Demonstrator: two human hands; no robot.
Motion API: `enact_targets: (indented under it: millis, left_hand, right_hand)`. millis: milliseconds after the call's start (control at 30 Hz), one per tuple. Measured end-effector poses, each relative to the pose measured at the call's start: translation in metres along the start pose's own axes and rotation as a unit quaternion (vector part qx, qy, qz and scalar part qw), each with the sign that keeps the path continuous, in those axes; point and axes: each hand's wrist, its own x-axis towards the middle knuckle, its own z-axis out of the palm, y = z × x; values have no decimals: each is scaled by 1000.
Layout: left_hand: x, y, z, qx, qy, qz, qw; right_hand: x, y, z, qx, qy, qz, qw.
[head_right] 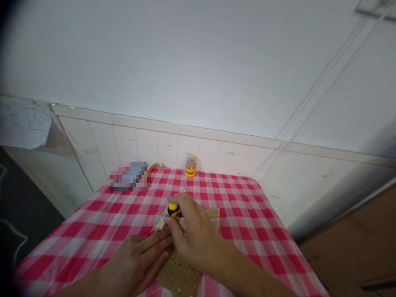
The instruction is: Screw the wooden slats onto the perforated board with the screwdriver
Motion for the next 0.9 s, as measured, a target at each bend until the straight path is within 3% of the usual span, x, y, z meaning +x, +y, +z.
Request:
enact_targets:
  millis: [900]
  left_hand:
    - [0,0,-1,-6,-5,-3,1000]
  right_hand:
    - [-1,-7,-3,-33,7,-64,997]
